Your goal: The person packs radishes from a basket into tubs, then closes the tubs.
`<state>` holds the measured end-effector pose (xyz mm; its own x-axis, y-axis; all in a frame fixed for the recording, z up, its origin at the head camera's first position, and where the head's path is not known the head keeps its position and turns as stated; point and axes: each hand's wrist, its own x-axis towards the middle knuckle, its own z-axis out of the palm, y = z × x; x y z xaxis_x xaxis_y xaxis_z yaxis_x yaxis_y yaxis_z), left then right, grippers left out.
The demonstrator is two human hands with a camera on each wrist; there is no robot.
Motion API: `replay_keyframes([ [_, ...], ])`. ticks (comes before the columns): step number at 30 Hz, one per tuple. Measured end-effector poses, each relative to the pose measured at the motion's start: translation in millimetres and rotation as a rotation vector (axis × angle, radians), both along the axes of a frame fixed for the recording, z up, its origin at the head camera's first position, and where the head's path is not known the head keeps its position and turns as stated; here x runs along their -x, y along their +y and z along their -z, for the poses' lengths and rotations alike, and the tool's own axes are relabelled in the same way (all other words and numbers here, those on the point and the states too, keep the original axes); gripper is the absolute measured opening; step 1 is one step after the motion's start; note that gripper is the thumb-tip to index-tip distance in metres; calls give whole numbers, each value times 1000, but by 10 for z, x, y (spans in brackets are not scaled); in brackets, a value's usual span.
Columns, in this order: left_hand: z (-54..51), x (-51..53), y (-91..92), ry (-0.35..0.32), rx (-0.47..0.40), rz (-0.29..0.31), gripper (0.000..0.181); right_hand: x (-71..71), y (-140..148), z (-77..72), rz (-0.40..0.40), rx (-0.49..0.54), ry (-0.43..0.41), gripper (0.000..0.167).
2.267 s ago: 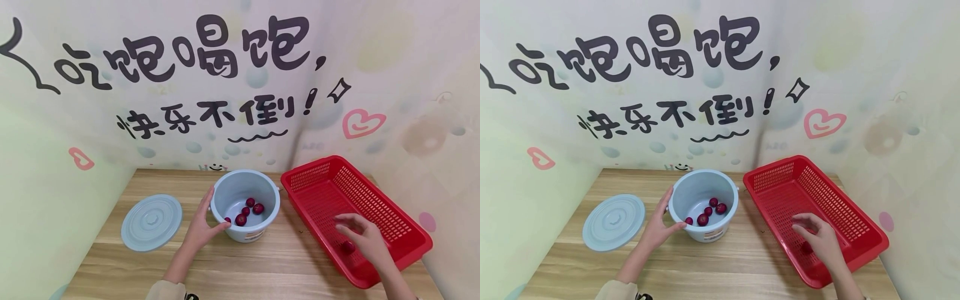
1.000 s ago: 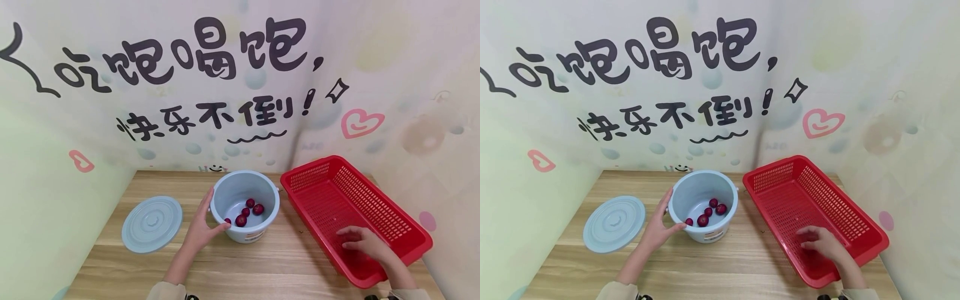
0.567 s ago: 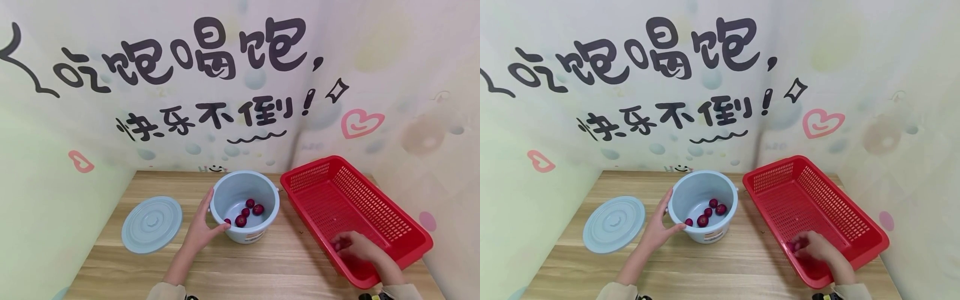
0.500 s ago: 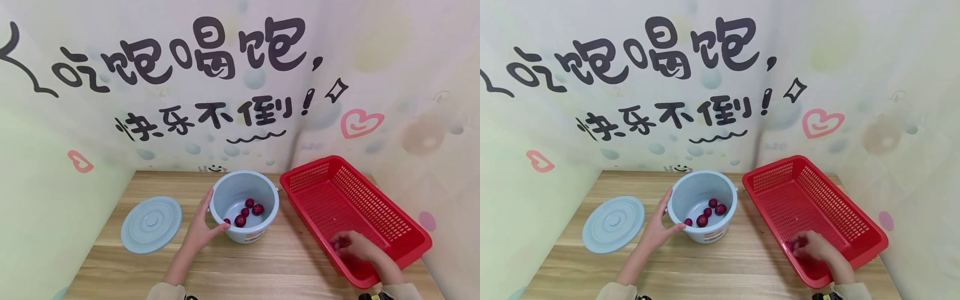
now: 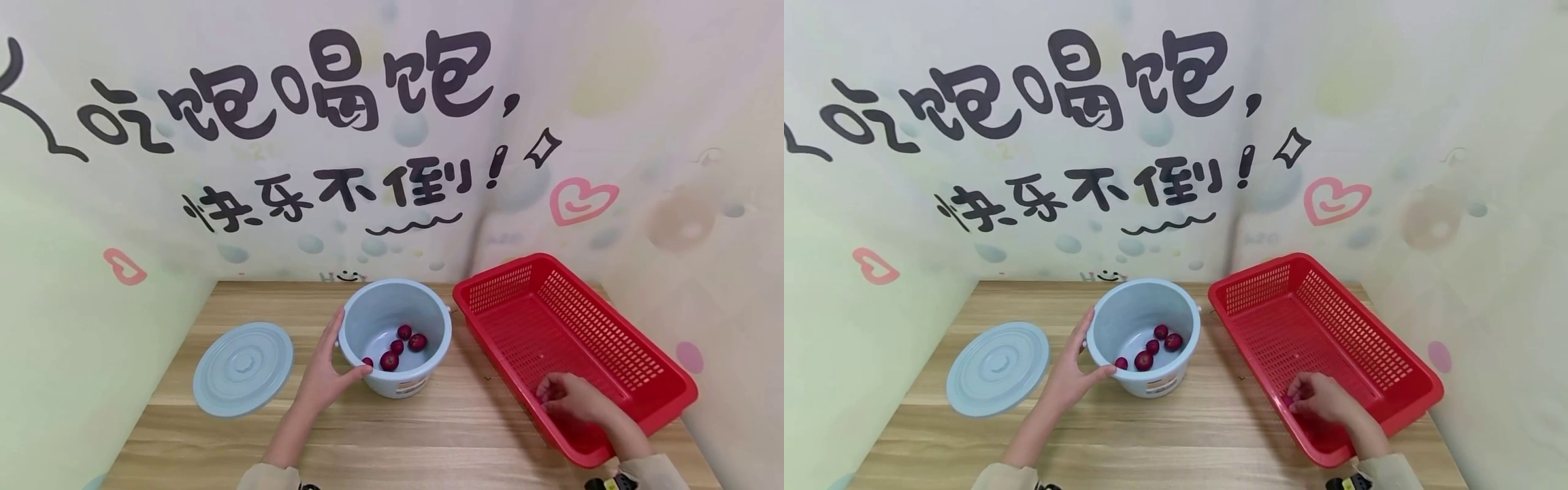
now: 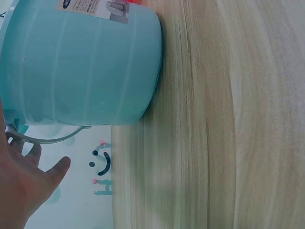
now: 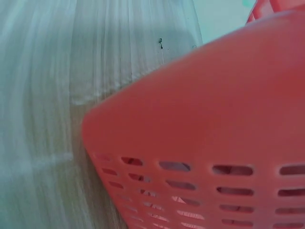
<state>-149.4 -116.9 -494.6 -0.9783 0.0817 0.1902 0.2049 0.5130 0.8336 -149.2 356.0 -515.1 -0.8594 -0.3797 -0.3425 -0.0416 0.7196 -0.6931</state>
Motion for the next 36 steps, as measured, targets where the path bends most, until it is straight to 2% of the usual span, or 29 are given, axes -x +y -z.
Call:
replay_keyframes([
  [9, -1, 2, -8, 6, 1, 2, 110, -1, 1, -2, 22, 43, 11, 15],
  [16, -3, 1, -4, -2, 2, 0, 110, -3, 11, -39, 121, 161, -30, 22],
  [21, -4, 2, -5, -14, 6, -5, 110, -16, 6, -109, 162, 240, 24, 26],
  [28, -4, -1, -1, -15, 4, -5, 110, -30, -80, -346, 220, 259, 137, 29],
  [36, -9, -6, 5, -20, 2, -9, 109, -66, -333, -664, 214, 331, 240, 26],
])
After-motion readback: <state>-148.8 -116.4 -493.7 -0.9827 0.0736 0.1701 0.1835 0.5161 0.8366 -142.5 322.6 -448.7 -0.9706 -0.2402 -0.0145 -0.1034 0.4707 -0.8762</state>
